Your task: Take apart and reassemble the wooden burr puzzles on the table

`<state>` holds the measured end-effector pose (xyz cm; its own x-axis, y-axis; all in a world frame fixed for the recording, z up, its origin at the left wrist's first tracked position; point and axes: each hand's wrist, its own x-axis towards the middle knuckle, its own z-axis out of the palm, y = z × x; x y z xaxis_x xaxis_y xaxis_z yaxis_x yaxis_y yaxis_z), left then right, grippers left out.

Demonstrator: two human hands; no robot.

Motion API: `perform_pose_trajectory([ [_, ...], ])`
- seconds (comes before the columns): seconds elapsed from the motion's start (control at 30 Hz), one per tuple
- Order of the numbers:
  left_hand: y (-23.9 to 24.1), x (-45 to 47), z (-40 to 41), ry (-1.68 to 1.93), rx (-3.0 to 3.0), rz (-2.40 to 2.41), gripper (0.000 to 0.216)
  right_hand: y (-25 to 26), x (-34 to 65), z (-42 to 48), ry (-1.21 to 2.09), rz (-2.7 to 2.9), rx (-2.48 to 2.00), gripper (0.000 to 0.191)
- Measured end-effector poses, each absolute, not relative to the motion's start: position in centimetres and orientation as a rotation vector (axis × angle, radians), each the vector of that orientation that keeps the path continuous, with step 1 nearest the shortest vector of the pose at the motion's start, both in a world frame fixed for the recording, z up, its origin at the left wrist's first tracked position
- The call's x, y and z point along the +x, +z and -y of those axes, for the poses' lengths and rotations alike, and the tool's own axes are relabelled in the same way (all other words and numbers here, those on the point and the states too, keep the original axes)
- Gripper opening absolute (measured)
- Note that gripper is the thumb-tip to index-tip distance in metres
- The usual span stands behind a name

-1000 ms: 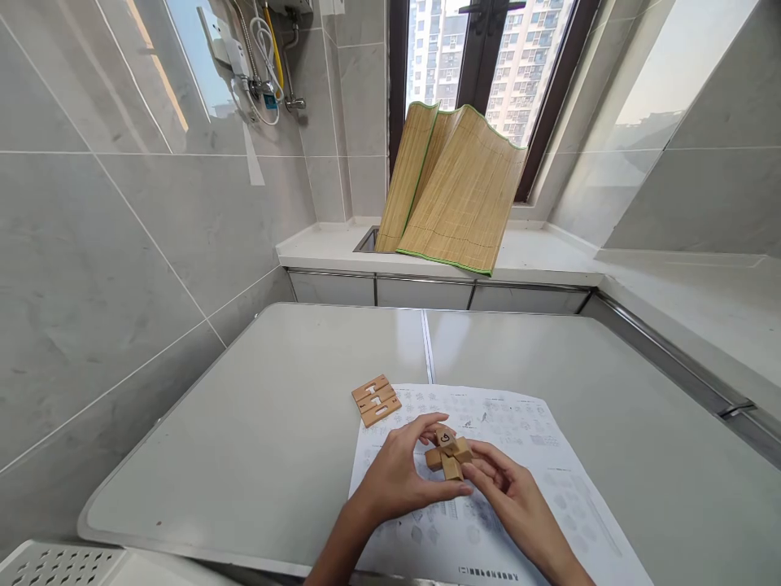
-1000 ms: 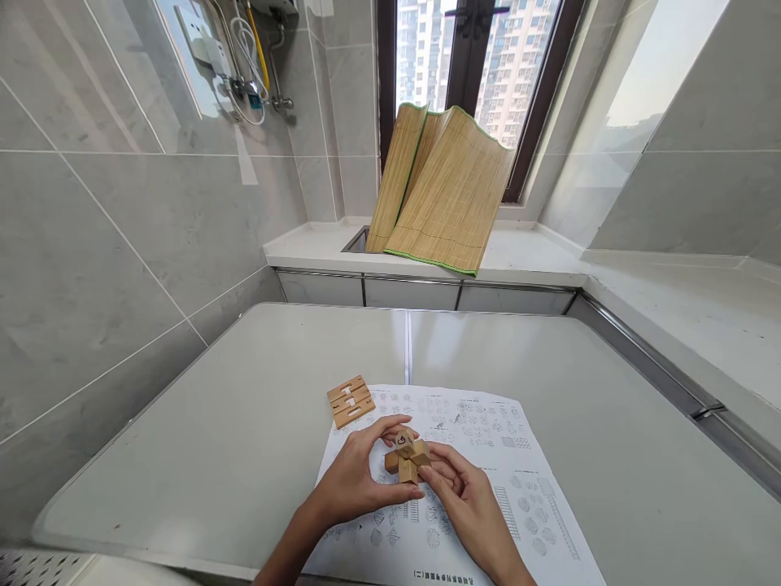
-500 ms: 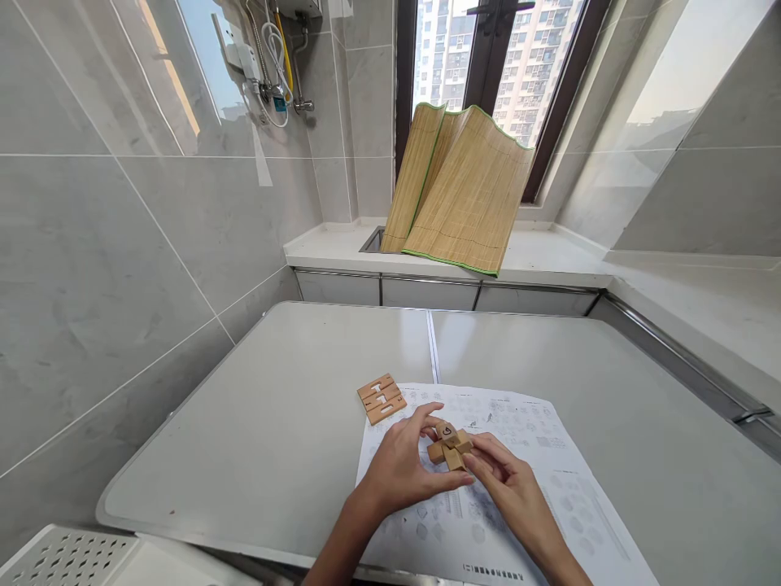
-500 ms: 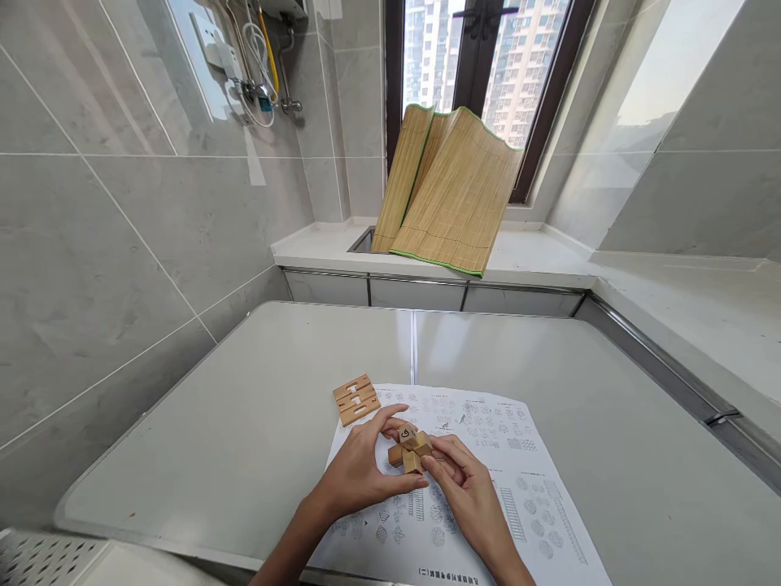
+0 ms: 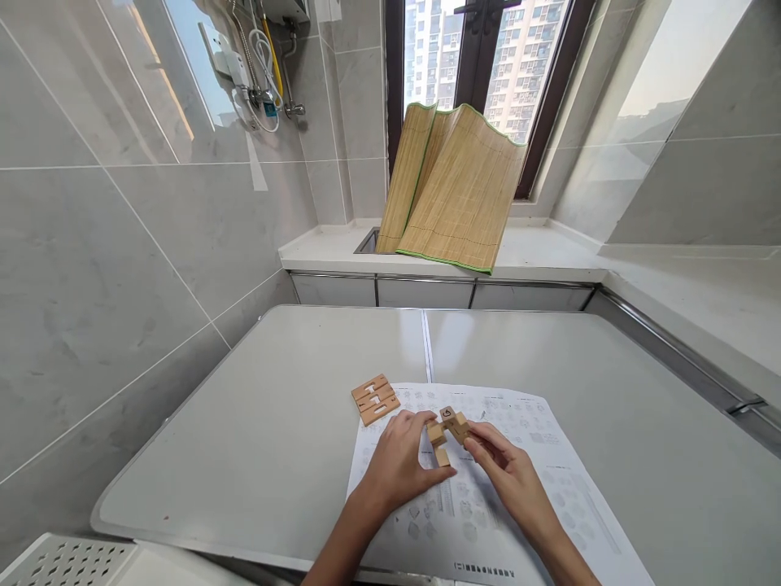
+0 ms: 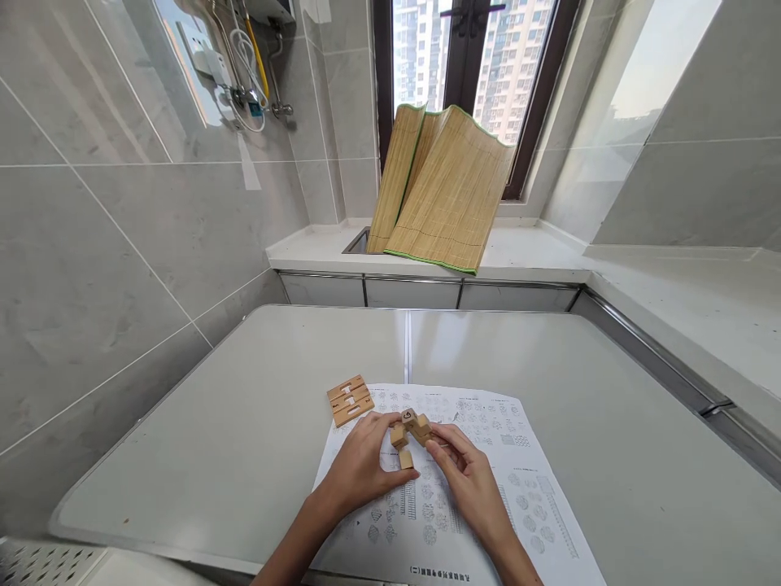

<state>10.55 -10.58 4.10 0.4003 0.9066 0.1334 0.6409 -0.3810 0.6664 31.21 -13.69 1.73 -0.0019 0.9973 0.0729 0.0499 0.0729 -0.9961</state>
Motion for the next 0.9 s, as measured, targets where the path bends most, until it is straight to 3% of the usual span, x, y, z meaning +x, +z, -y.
perform_pose_trajectory([
  [0.37, -0.2, 9.2, 9.7, 0.779, 2.317, -1.360, 0.063, -2.2, 32.4, 14.6, 1.071, 1.280, -1.328, 0.045],
  [0.63, 1.4, 9.6, 10.5, 0.776, 2.472, -1.281, 0.070, -1.2, 32.1, 14.8, 1.063, 1.299, -1.336, 0.042],
  [0.8, 2.8, 10.0, 11.6, 0.852, 2.407, -1.258, 0.011, 0.2, 31.5, 14.6, 1.110, 1.313, -1.303, 0.040],
  [0.9, 2.6, 9.7, 11.9, 0.923, 2.333, -1.281, 0.009, 1.5, 31.5, 14.5, 1.267, 1.358, -1.239, 0.039],
])
